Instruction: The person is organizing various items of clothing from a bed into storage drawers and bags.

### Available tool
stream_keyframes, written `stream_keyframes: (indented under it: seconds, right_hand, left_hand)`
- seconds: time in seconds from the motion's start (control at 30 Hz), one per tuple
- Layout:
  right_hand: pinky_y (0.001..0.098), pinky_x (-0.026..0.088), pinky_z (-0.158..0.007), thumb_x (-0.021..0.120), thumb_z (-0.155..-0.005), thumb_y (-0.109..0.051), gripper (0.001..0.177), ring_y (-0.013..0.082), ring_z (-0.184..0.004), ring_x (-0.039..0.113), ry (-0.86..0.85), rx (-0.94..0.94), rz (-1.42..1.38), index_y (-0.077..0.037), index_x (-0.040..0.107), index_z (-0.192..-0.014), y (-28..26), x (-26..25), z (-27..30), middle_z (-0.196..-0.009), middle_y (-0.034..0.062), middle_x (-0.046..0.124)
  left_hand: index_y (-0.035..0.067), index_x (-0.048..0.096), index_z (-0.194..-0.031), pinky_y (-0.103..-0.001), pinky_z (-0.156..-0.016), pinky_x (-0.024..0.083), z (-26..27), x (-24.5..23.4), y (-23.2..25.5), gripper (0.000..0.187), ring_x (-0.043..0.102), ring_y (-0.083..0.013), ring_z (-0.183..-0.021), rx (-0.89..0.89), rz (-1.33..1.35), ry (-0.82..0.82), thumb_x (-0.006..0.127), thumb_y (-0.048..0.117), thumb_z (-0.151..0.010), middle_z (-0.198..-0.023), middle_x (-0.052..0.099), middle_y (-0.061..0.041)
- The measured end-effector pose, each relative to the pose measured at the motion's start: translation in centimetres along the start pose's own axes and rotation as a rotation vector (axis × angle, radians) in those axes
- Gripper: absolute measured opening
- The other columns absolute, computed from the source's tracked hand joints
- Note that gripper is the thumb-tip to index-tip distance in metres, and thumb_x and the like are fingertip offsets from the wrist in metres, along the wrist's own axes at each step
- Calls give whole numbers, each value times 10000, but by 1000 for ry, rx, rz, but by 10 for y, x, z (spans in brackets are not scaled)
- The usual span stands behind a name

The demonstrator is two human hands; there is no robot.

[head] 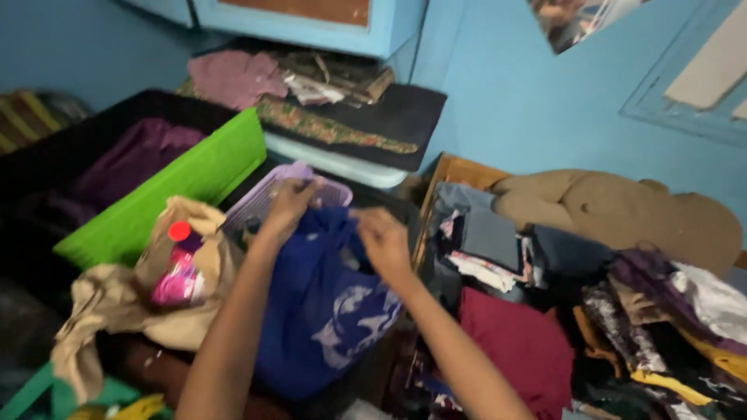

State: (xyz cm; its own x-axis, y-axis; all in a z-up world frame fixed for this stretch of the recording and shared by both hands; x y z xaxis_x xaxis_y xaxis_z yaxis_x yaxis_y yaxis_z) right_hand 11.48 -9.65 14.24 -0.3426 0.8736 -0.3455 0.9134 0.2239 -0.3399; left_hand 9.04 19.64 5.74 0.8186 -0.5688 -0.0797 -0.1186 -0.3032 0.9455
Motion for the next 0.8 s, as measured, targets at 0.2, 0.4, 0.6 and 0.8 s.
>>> stream_keyframes:
  seconds: [0.2, 0.4, 0.6, 0.8]
  right_hand:
    - [305, 521, -657, 647, -915, -69, 158, 156, -758, 660, -31, 674, -696, -57, 737, -1044, 135, 62, 31, -857, 39, 702]
    - [275, 464, -591, 637, -1003, -166, 110, 127, -708, 614, 48, 960, -1135, -84, 648, -931, 128, 73, 50, -822, -11, 653]
    - [255, 397, -612, 684, -1076, -234, 164, 65, -702, 500, 199, 703, -1236, -122, 633, -967, 82, 50, 36, -847, -70, 577]
    - [264, 477, -695, 621, -1030, -244, 133, 103, -781, 608, 288, 733, -1300, -121, 646, -983, 87, 38, 33, -886, -34, 645]
  left_hand:
    - [41, 623, -1122, -282, -831, 600, 49, -17, 29, 257, 758, -160, -908, 287, 358, -212, 716, 119, -895, -966, 771, -54]
    - [73, 695, -1068, -254, -711, 565, 66, -5, 48, 243, 720, -147, -796, 126, 285, -134, 565, 277, -1037, -899, 755, -58]
    - [121, 567, -892, -289, -569, 452, 27, 11, 45, 311, 451, -99, -562, 115, 603, -22, 502, 357, -1083, -654, 455, 40]
    - [114, 554, -880, -285, -541, 407, 0, 33, 22, 295, 410, -95, -548, -44, 780, -71, 500, 330, -1074, -635, 418, 45]
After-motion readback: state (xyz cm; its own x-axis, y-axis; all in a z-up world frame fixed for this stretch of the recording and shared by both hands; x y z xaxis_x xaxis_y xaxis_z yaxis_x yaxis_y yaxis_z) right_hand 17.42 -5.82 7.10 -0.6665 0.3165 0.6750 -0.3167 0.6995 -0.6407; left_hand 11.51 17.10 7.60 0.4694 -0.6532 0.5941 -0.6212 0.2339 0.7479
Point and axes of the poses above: each hand's wrist, its own z-axis away from the middle knuckle, its own x-axis out of the palm, y = z × x, the point moved 10 cm from there along -z, towards the middle knuckle
